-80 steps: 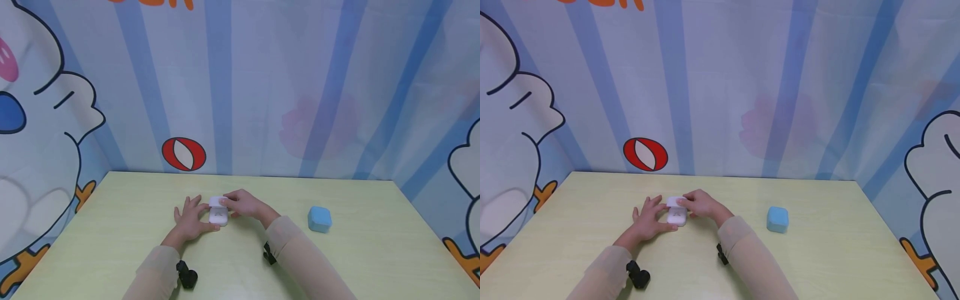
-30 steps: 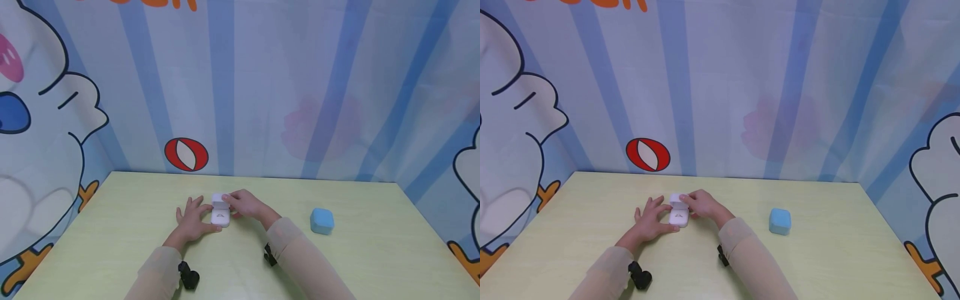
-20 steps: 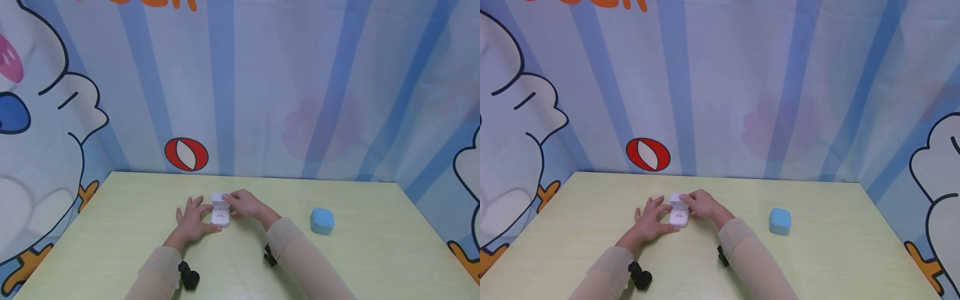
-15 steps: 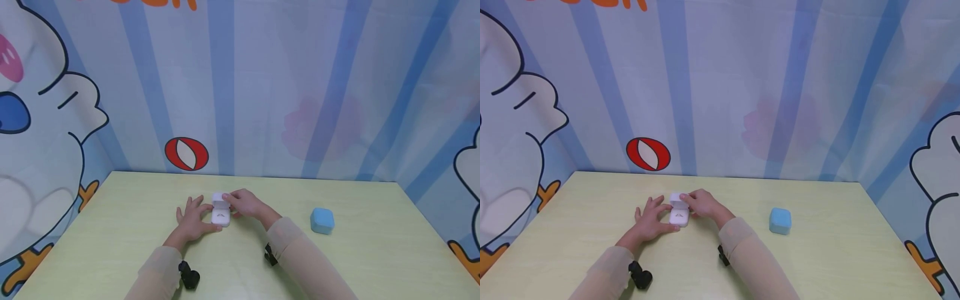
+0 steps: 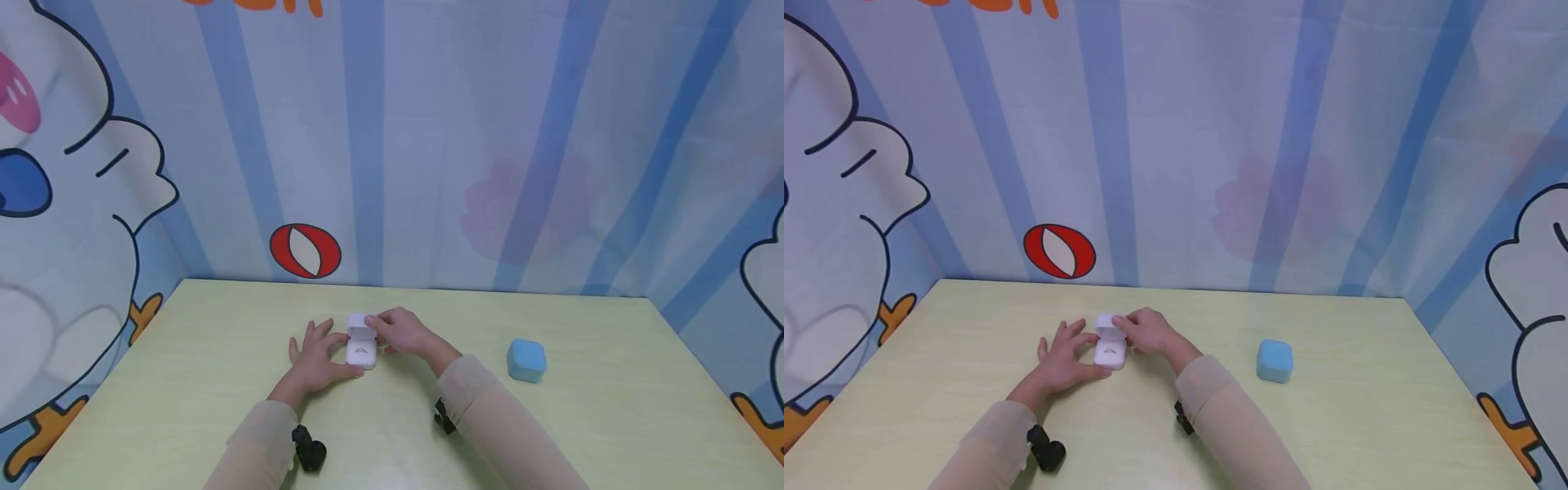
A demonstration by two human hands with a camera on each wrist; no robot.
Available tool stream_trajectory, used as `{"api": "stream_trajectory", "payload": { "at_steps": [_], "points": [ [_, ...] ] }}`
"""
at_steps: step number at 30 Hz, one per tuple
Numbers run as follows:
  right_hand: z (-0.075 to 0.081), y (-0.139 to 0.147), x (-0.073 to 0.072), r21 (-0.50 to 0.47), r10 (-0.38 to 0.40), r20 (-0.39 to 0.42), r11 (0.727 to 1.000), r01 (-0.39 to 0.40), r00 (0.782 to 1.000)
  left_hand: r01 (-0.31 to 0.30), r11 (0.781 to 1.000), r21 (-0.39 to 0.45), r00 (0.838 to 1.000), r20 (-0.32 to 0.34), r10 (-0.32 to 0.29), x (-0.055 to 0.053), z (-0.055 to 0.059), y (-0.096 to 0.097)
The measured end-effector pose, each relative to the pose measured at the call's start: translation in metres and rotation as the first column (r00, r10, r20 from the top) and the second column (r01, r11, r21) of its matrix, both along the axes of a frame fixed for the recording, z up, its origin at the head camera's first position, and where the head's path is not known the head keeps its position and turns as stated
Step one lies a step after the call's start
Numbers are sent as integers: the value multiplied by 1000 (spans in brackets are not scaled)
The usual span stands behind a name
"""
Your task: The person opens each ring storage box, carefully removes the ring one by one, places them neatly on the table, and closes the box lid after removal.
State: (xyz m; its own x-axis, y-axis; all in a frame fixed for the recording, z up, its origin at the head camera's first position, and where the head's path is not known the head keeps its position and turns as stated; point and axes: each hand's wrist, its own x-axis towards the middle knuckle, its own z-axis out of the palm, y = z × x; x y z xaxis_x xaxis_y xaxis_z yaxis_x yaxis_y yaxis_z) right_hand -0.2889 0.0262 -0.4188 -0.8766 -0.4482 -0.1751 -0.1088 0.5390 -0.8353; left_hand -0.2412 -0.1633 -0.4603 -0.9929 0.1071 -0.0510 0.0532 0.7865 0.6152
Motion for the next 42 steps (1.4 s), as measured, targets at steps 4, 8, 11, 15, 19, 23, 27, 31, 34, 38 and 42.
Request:
{"api": "stream_trajectory", "payload": {
  "at_steps": [4, 8, 11, 15, 19, 23, 27, 31, 34, 38, 42],
  "points": [
    [0, 0, 0, 7, -11, 0, 1000, 11, 1000, -2, 1000, 2, 1000, -6, 2, -2, -3, 0],
    [-1, 0, 0, 15, -21, 2, 1000, 21, 1000, -7, 1000, 12, 1000, -10, 7, -1, -4, 0],
    [-2, 1, 0, 19, -22, -1, 1000, 22, 1000, -9, 1000, 22, 1000, -9, 9, -1, -4, 0],
    [-3, 2, -1, 17, -21, -8, 1000, 21, 1000, -12, 1000, 27, 1000, -5, 13, 0, -3, 1],
    [-2, 3, -1, 7, -18, -10, 1000, 18, 1000, -16, 1000, 24, 1000, -5, 16, 0, -2, 1],
    [-1, 4, 0, 11, -14, -18, 1000, 15, 1000, -16, 1000, 23, 1000, -3, 16, 0, -2, 1],
    [0, 4, 0, 21, -12, -27, 1000, 13, 1000, -16, 1000, 23, 1000, -4, 16, 0, -2, 2],
    [1, 5, 1, 28, -3, -51, 1000, 5, 999, -17, 1000, 25, 1000, -9, 18, 0, -2, 2],
    [1, 5, 3, 34, 4, -74, 999, -2, 997, -22, 999, 26, 1000, -11, 22, 0, -2, 2],
    [3, 6, 4, 42, 16, -97, 999, -12, 995, -25, 999, 31, 1000, -9, 25, -1, -2, 2],
    [3, 8, 4, 47, 22, -122, 999, -16, 992, -25, 999, 37, 1000, -9, 26, 0, -2, 2]
  ]
}}
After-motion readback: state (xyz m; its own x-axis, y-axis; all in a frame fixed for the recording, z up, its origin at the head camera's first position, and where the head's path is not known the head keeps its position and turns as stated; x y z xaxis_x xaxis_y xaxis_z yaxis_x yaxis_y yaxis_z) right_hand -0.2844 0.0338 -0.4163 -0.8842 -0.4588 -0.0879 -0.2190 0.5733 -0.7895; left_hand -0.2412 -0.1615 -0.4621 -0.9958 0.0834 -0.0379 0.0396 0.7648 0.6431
